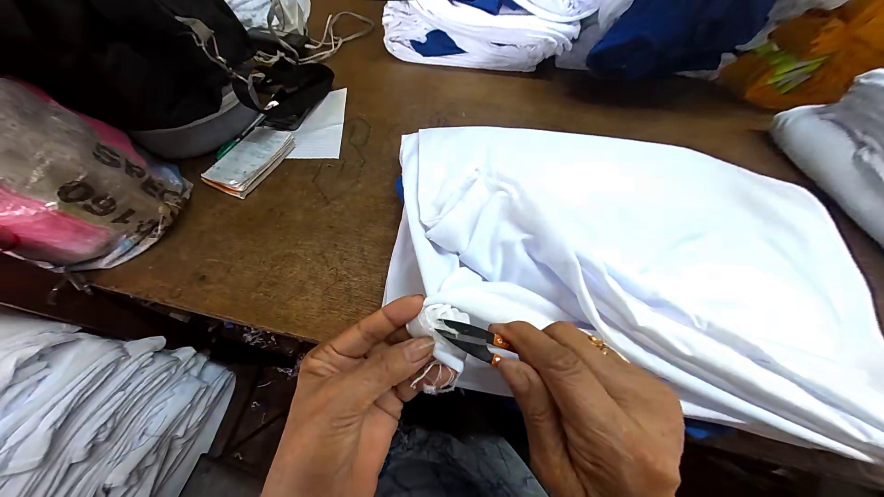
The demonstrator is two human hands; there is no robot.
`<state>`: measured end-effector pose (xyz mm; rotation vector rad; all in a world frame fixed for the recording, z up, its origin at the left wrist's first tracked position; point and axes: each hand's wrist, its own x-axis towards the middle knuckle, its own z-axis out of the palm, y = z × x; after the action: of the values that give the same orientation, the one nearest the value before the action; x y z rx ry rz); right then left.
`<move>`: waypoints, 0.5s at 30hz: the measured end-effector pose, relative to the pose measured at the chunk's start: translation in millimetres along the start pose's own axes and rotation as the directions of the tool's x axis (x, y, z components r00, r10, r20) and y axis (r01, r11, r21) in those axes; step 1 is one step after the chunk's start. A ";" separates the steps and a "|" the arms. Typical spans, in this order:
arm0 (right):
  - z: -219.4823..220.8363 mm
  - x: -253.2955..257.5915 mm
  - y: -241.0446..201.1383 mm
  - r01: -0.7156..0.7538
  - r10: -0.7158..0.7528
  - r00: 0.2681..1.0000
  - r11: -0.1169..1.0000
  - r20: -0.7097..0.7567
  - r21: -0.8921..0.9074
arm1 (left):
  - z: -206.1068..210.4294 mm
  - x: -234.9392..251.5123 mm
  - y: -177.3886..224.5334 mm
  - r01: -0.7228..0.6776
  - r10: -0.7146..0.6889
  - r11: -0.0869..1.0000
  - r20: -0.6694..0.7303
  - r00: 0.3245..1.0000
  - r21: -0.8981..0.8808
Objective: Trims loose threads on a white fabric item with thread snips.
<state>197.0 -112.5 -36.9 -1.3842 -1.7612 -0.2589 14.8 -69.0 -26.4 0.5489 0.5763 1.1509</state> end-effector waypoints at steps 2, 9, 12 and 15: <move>0.7 0.5 -0.6 0.009 -0.009 1.000 1.000 -0.009 -0.028 | -0.2 -0.1 -0.4 -0.003 0.003 1.000 0.002 1.000 0.003; 5.4 -3.2 0.0 0.051 -0.055 0.998 0.988 -0.019 -0.145 | -2.5 -1.6 -1.9 -0.029 0.031 0.997 -0.034 0.999 0.077; 6.9 -4.2 3.4 0.036 -0.036 0.999 0.999 -0.003 -0.035 | -4.7 -1.6 -2.0 -0.020 0.024 0.995 -0.036 0.999 0.093; 2.3 -7.3 9.0 -0.094 0.092 0.996 0.947 0.019 0.307 | -5.9 -0.9 2.8 -0.031 0.033 0.991 -0.014 0.999 0.128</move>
<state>203.9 -112.9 -46.6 -1.2352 -1.6524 0.0698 8.6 -68.4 -28.7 0.6610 0.6608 1.1551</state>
